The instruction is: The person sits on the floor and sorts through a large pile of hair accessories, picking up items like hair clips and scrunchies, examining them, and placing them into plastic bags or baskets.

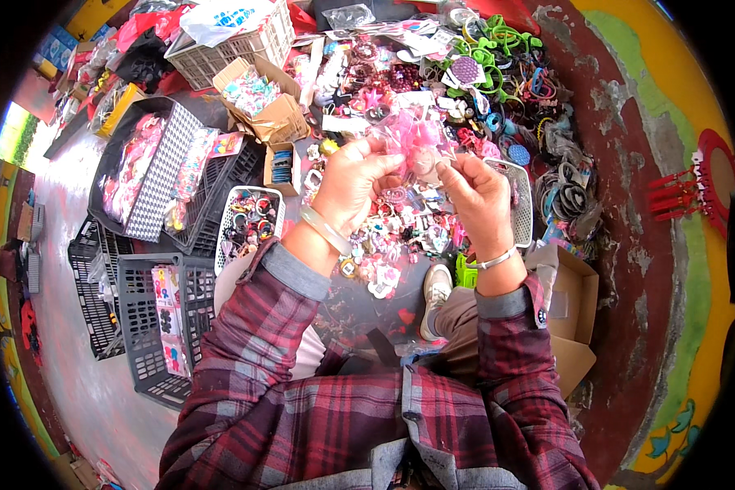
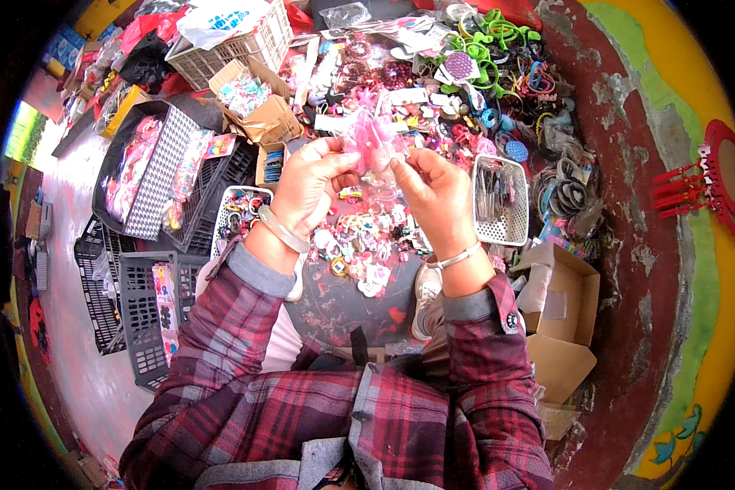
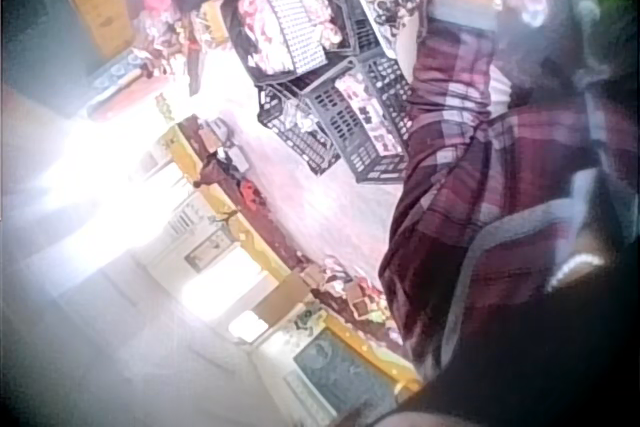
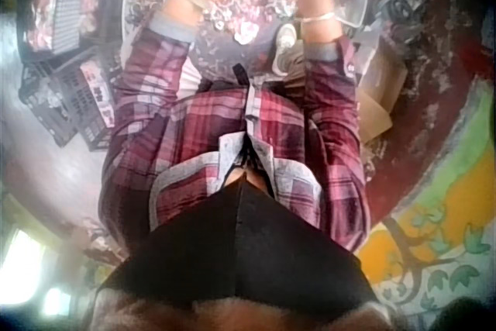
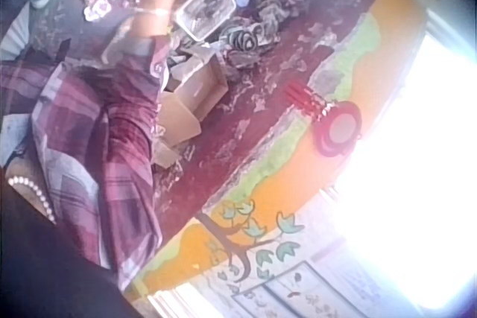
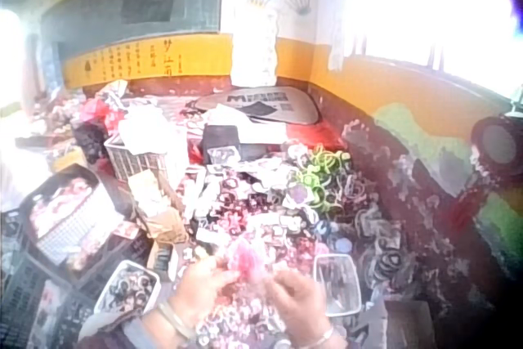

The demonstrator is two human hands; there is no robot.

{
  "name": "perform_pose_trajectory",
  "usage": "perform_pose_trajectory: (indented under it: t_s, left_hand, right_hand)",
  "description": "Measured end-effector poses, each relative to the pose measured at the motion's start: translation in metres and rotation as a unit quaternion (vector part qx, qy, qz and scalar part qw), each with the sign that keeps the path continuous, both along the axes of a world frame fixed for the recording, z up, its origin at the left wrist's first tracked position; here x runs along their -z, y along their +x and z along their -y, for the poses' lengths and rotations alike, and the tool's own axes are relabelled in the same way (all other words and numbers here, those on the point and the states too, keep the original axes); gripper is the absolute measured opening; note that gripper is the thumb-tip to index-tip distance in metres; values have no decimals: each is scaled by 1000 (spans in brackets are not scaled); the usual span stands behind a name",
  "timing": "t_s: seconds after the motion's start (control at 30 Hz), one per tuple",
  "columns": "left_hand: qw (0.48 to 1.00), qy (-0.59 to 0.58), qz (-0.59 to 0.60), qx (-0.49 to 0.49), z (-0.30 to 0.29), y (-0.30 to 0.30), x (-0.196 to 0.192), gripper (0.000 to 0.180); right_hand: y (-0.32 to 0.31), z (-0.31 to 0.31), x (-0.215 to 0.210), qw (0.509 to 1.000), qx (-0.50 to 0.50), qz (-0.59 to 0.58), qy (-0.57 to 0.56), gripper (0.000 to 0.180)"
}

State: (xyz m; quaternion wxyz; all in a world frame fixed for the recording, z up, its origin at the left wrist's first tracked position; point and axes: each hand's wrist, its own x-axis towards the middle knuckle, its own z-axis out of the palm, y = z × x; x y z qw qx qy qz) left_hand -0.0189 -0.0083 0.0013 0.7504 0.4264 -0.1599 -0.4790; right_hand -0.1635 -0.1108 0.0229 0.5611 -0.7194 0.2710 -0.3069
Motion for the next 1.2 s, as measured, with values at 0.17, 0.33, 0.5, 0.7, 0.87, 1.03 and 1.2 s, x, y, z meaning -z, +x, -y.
perform_pose_trajectory:
  t_s: [0.17, 0.33, 0.5, 0.7, 0.87, 1.03, 1.2]
  left_hand:
    - [1000, 2, -19, 18, -3, -1, -10, 18]
    - [994, -58, -90, 30, -2, 3, -6, 19]
    - [993, -56, -103, 15, -3, 2, -10, 17]
    - [997, -36, -50, 42, -2, 2, -7, 16]
    - [999, -25, -20, 42, -2, 1, -3, 18]
    - [998, 0, -21, 65, -2, 0, -8, 22]
    - [998, -15, -27, 62, -3, -5, -16, 24]
  right_hand:
    - [-3, 6, -3, 985, -7, 40, 169, 13]
    - [-4, 10, -2, 977, -11, 68, 204, 11]
    - [-6, 16, 0, 968, -23, 71, 238, 10]
    - [-6, 16, -2, 974, -54, 28, 218, 17]
    - [-3, 12, 2, 978, -82, 29, 188, 23]
    - [-2, 11, 8, 979, -83, 37, 182, 22]
    - [-1, 10, 10, 981, -73, 44, 177, 22]
